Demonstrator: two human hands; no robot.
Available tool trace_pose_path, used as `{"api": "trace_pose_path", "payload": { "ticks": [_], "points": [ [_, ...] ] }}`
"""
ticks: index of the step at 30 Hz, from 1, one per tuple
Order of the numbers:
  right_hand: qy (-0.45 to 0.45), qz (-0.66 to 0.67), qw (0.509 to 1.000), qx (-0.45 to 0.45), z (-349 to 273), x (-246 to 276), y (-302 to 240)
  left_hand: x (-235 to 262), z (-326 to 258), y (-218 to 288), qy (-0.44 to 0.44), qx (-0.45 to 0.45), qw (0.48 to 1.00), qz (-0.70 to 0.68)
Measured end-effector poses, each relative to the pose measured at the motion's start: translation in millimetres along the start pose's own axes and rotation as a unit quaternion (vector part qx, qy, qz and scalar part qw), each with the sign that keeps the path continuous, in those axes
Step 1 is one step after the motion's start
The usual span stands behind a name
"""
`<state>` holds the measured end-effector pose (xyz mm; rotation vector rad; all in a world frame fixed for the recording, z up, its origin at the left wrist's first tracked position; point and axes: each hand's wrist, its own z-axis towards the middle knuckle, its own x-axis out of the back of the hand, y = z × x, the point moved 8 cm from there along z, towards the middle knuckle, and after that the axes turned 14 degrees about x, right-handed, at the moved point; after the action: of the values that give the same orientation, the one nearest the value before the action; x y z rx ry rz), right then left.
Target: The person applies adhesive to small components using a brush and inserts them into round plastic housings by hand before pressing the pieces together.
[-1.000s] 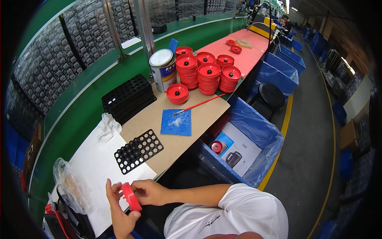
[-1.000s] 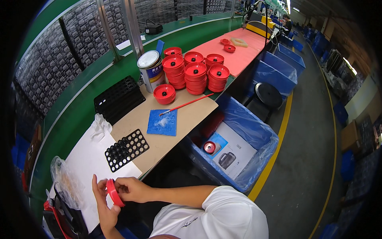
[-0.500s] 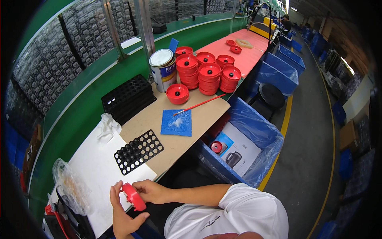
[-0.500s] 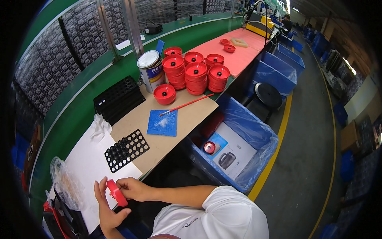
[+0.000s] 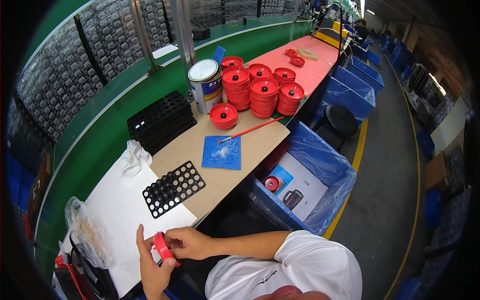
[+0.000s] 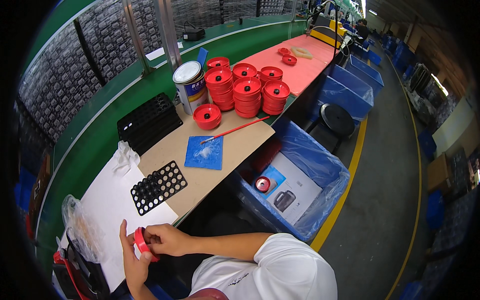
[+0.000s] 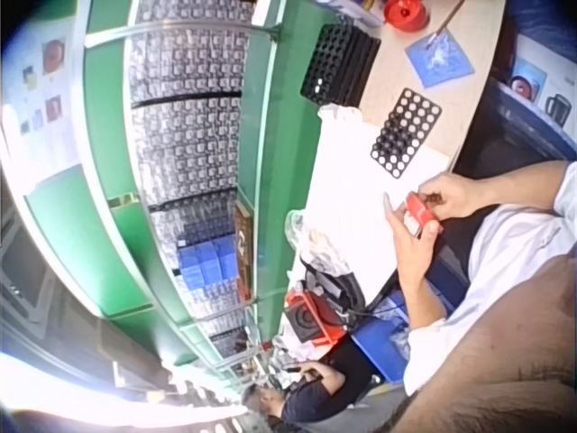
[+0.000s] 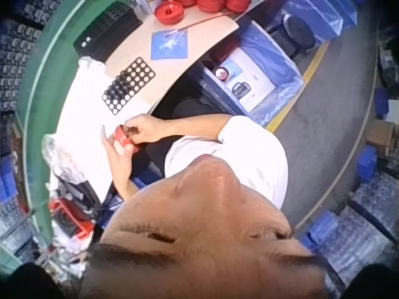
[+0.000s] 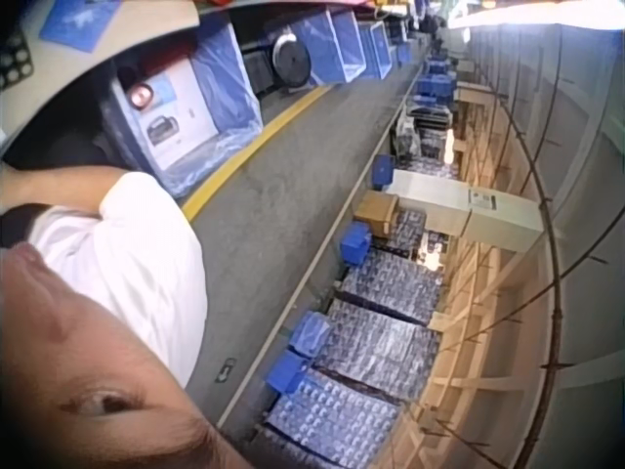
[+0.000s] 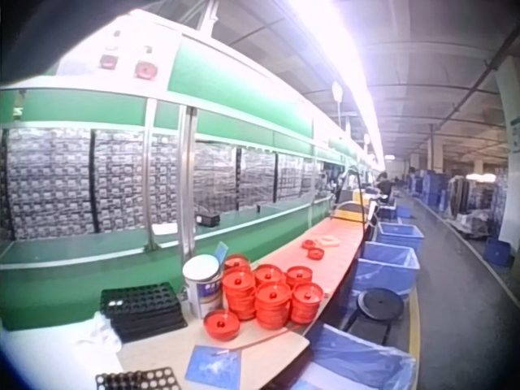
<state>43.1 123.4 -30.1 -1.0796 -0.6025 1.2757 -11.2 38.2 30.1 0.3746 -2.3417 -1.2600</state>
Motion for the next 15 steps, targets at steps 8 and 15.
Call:
{"api": "trace_pose_path", "payload": {
  "ticks": [8,15],
  "points": [
    [0.046,0.009,0.999,0.021,0.5,6.8,-1.3,7.6,3.7,-8.5,0.036,-0.036,0.998,-0.040],
    [0.076,0.006,0.996,0.049,-0.9,4.3,-4.0,9.4,-5.2,-3.4,0.070,-0.214,0.973,0.053]
  ]
}}
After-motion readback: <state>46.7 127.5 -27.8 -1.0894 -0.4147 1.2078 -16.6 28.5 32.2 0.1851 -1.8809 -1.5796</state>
